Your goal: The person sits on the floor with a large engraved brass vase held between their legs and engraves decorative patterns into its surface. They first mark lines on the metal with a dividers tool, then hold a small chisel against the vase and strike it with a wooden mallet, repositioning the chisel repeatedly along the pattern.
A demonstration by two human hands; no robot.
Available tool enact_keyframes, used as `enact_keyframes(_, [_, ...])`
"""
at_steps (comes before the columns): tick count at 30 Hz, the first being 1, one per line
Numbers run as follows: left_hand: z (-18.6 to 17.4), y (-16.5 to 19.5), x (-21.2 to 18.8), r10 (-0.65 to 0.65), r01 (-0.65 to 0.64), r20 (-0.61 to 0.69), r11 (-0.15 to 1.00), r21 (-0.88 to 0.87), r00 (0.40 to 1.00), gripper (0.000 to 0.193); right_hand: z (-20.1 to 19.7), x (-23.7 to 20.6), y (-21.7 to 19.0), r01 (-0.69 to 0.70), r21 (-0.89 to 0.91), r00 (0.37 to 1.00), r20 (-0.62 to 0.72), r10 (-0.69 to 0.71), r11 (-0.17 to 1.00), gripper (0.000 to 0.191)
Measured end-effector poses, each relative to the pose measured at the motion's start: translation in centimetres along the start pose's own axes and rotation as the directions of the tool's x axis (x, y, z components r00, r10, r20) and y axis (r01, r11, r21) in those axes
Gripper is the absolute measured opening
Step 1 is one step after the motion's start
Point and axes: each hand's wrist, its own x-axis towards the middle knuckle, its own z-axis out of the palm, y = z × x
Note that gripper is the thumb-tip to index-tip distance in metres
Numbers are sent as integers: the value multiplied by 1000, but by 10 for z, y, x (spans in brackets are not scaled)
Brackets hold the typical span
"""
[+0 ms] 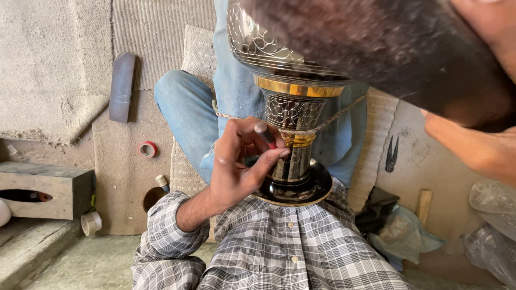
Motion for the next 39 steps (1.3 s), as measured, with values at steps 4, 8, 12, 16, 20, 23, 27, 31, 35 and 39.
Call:
enact_keyframes(4, [1, -3, -2, 36, -36, -4, 999, -24, 999, 42, -1, 2, -2, 82, -216, 978, 205, -37, 973, 98])
enact_keyframes(8, [3, -6, -6, -22, 21, -44, 1000, -16, 999, 44, 3, 4, 8, 221, -388, 903, 428, -37, 895, 101])
enact_keyframes(12, [2, -7, -5, -65, 63, -50, 997, -45, 997, 45, 4, 1, 13, 234, -421, 887, 462, -14, 877, 99])
enact_keyframes(16, [4, -2, 2, -92, 86, -32, 985, -150, 995, 39, 8, -5, 18, 139, -354, 916, 401, 16, 925, 101])
enact_keyframes(20, [12, 8, 7, -30, 24, 97, 998, 60, 995, 32, 16, -21, 31, 129, -330, 964, 262, -40, 935, 88])
enact_keyframes(23, [17, 13, 13, 26, -60, 153, 973, 221, 988, 30, 19, -36, 43, 149, -303, 975, 203, -89, 941, 88])
enact_keyframes(27, [22, 14, 15, 50, -85, 144, 966, 245, 988, 31, 22, -49, 46, 70, -104, 993, 99, -59, 992, 86])
enact_keyframes(31, [24, 18, 14, 64, -94, 134, 968, 234, 989, 28, 25, -56, 41, 25, 172, 995, -96, -8, 985, 87])
enact_keyframes(35, [26, 25, 19, 18, -94, 214, 932, 349, 977, 32, 28, -63, 51, -10, 46, 992, 125, 4, 999, 95])
enact_keyframes(39, [27, 32, 29, 13, -128, 309, 926, 355, 951, 39, 46, -83, 65, -153, -315, 919, 302, 252, 937, 91])
